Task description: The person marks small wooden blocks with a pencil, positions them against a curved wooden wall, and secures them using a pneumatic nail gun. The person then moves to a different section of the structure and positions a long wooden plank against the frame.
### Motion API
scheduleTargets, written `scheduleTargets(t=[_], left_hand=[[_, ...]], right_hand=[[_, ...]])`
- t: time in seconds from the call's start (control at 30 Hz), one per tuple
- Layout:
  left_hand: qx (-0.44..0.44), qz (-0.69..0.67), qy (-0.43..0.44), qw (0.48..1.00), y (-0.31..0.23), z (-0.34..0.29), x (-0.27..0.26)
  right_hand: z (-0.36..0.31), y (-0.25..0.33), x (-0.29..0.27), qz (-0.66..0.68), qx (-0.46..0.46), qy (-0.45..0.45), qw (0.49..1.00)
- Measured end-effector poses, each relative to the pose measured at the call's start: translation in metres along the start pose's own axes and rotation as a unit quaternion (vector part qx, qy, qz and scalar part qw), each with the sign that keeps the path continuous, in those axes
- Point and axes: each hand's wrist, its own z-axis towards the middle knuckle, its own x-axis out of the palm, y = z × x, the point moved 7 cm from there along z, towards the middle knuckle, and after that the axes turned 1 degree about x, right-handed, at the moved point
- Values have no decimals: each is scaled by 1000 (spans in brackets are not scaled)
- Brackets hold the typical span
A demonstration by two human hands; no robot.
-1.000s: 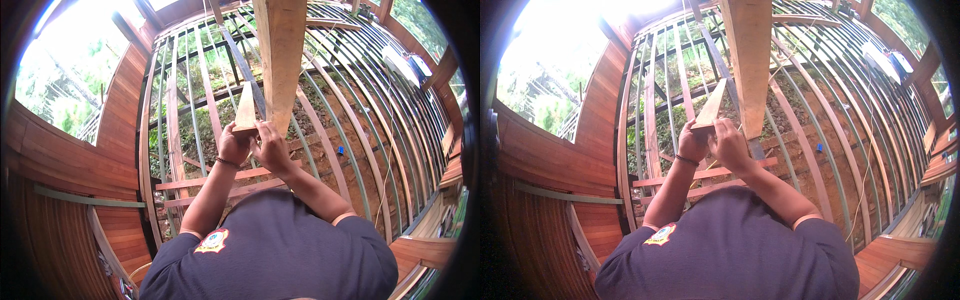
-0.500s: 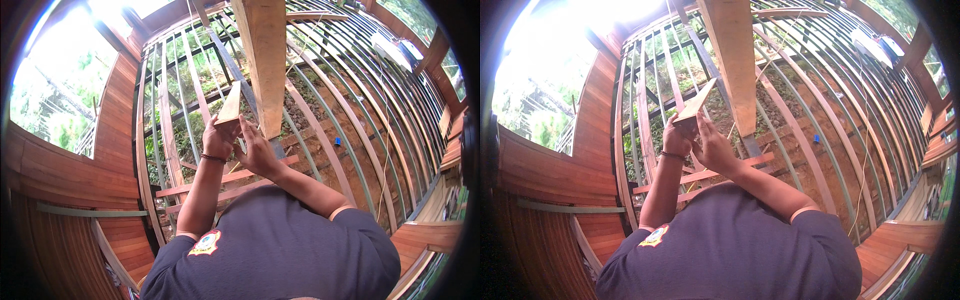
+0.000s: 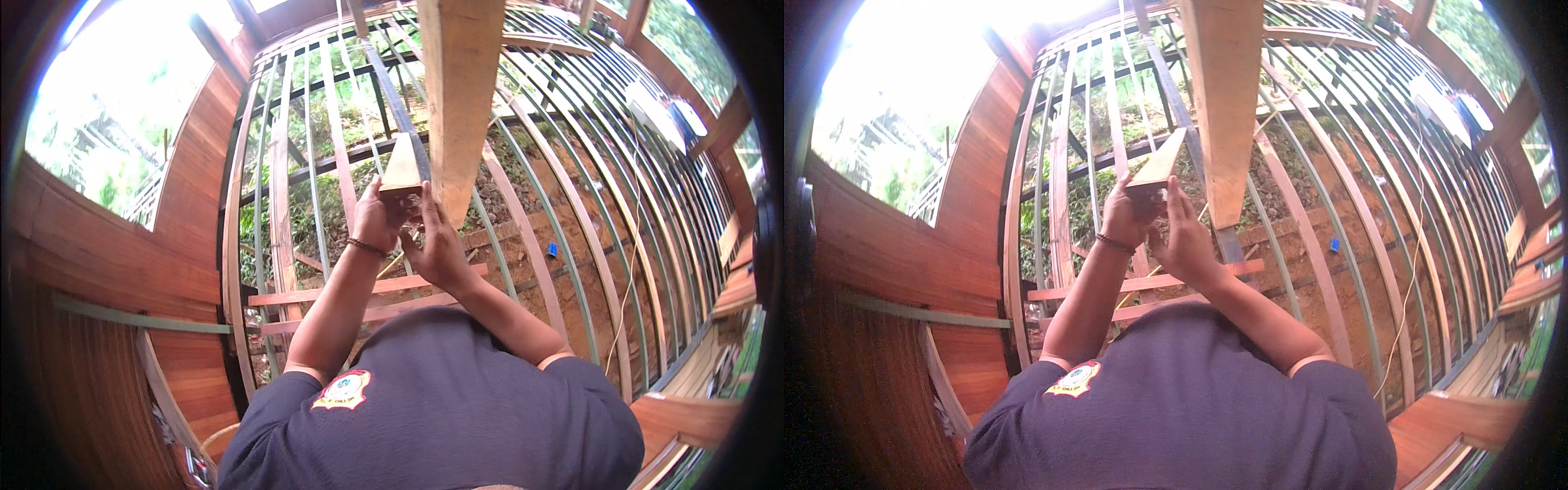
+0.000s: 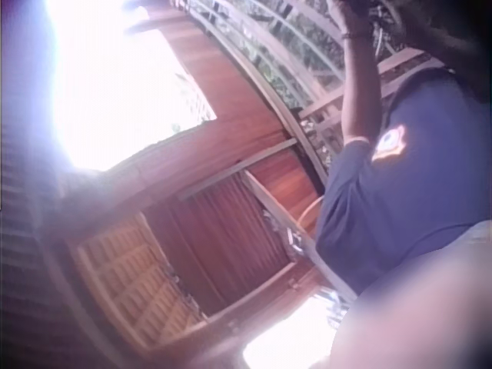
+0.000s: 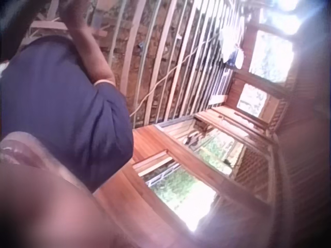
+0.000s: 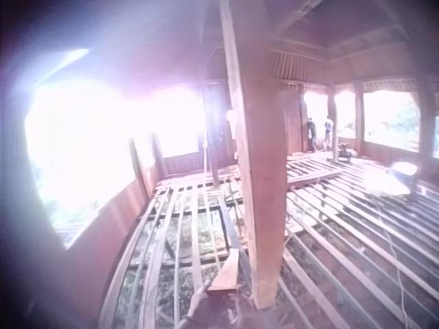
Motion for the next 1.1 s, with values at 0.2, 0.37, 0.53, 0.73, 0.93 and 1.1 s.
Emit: scheduleTargets(t=[0.2, 0.37, 0.53, 0.73, 0.93, 1.1], left_hand=[[8, -36, -28, 999, 1, -5, 7], [8, -49, -42, 998, 2, -6, 4], [12, -46, -36, 998, 2, -5, 1], [2, -37, -27, 999, 2, -4, 3], [2, -29, -22, 999, 2, -5, 4], [-3, -19, -27, 999, 1, -8, 5]], right_hand=[[-3, -6, 8, 59, 46, 43, 996], [-3, -5, 9, 17, 28, 33, 999], [-4, -3, 9, 20, 34, 44, 998], [-1, 0, 8, 28, 52, 56, 997], [-3, 0, 7, 40, 68, 61, 995], [-4, -3, 8, 31, 50, 60, 996]])
